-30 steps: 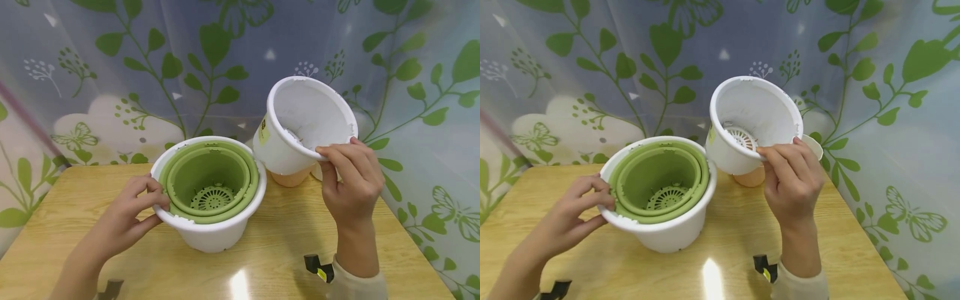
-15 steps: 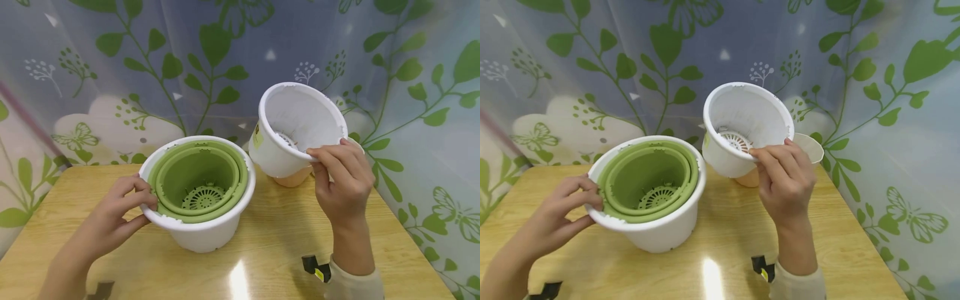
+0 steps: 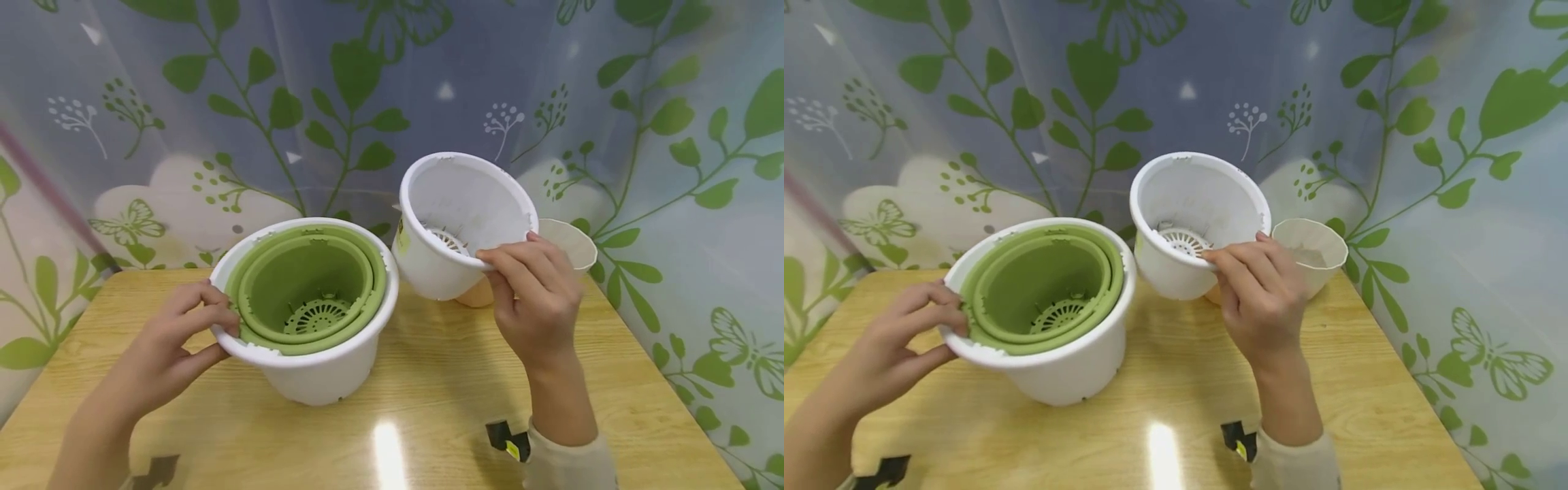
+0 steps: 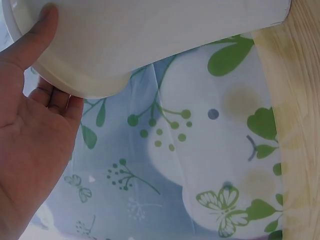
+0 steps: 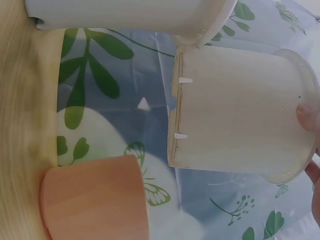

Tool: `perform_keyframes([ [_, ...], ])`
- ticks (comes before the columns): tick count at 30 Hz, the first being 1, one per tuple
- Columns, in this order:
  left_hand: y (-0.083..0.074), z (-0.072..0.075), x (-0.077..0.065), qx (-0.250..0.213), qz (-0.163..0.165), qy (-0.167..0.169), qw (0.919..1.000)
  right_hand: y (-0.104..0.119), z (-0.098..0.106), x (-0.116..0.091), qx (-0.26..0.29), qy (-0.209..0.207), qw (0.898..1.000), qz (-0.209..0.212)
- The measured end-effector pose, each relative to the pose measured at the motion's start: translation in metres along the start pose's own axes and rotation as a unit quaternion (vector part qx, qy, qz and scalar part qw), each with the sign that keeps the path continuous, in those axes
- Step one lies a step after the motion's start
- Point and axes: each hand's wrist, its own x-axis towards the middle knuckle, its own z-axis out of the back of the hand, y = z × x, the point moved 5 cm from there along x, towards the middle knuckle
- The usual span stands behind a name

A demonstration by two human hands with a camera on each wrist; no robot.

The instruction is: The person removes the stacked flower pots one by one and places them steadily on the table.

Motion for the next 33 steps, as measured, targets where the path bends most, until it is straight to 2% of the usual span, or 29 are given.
perform_keyframes([
  [5,0.005,0.006,-0.003,0.001,0.008,0.007,0.9999,-0.002,-0.006,-0.007,0.0,0.016,1.0,0.007],
  [12,0.004,0.013,-0.001,-0.003,-0.006,-0.004,1.0,-0.003,-0.015,-0.017,0.008,0.051,0.999,0.009],
  [16,0.005,0.015,-0.001,0.0,-0.003,-0.004,1.0,-0.005,-0.023,-0.021,0.022,0.071,0.997,0.01],
  [23,0.009,0.018,-0.005,0.0,0.005,0.013,0.9999,-0.009,-0.033,-0.032,0.016,0.107,0.994,0.013],
  [28,0.011,0.024,-0.01,0.005,0.023,0.028,0.9993,-0.013,-0.038,-0.038,0.009,0.126,0.992,0.01],
  [33,0.012,0.028,-0.013,0.007,0.031,0.031,0.999,-0.016,-0.043,-0.046,0.005,0.144,0.99,0.011],
])
